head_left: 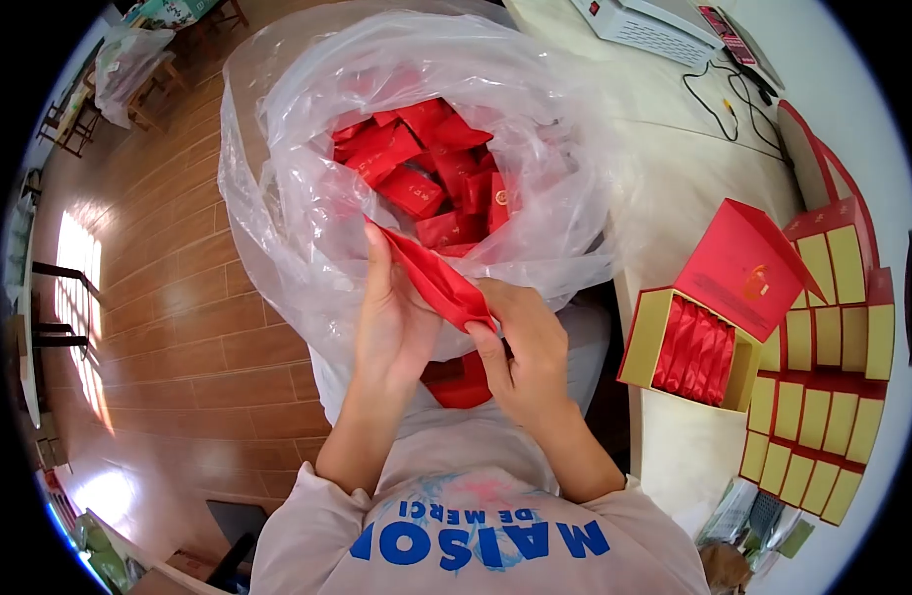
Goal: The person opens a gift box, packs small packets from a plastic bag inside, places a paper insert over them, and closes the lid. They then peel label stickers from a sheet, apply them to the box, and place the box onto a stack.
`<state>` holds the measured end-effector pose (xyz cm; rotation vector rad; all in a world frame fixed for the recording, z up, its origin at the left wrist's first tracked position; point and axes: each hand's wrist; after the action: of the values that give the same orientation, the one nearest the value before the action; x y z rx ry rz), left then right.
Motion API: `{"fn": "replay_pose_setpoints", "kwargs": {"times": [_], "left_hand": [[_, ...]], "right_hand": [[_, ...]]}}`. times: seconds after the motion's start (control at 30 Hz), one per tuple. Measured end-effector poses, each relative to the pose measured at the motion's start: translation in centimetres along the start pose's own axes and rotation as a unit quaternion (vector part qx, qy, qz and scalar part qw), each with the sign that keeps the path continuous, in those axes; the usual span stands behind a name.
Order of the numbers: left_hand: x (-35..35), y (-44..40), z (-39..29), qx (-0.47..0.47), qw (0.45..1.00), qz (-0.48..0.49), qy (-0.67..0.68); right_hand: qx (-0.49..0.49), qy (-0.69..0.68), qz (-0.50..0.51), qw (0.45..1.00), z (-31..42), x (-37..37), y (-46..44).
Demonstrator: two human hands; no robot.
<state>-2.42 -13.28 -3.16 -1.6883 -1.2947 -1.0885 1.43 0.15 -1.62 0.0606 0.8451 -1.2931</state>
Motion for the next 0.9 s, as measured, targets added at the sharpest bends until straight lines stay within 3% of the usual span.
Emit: {"fn": "replay_pose_setpoints", "kwargs": {"times": [0.07,0.17,0.23,0.33,0.5,0.6,0.67,0.7,0.77,0.9], "left_hand": [[0.7,-0.6,0.1,-0.012,1.000,-0.015,0.014],[0.0,-1.5,0.1,0.067,0.985,-0.102,0.126],[-1.1,-1.4,-0.2,0.119,0.989,0.026,0.086],[-0.4,-1.7,-0.1,0.159,0.986,-0.044,0.004],[0.6,-1.6,0.2,0.177,0.980,-0.061,-0.070],[0.2,-1.8,-0.6,0.218,0.969,-0.073,-0.089],[0.2,-1.8,-1.2,0.244,0.961,-0.075,-0.103],[0.5,-1.7,-1.5,0.267,0.950,-0.082,-0.139],[1.5,-1.5,-1.2,0.302,0.924,-0.088,-0.216],[1.8,-1.0,-0.3,0.304,0.909,-0.078,-0.274]], "right_hand": [[-0.025,0.055,-0.031,0.998,0.3,-0.1,-0.1],[-0.024,0.032,-0.074,0.996,0.7,0.7,1.1],[-0.013,0.022,-0.067,0.997,0.9,1.2,1.2],[-0.009,0.013,-0.064,0.998,0.8,2.0,1.2],[-0.041,0.014,-0.070,0.997,0.2,2.6,0.9],[-0.012,-0.039,-0.055,0.998,0.3,2.5,0.5],[0.096,-0.129,-0.058,0.985,0.9,2.4,0.6],[0.096,-0.128,-0.059,0.985,0.9,2.2,0.4],[0.119,0.016,0.044,0.992,0.6,1.5,0.0],[0.105,0.113,0.051,0.987,0.9,2.5,-1.1]]}}
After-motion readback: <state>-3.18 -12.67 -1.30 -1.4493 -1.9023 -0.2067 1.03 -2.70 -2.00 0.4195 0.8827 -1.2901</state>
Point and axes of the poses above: each hand's wrist, its own y-axis away from the middle knuckle, its own x-axis out of the palm, z = x × y, and after that the axes turned 14 degrees about z, right-handed
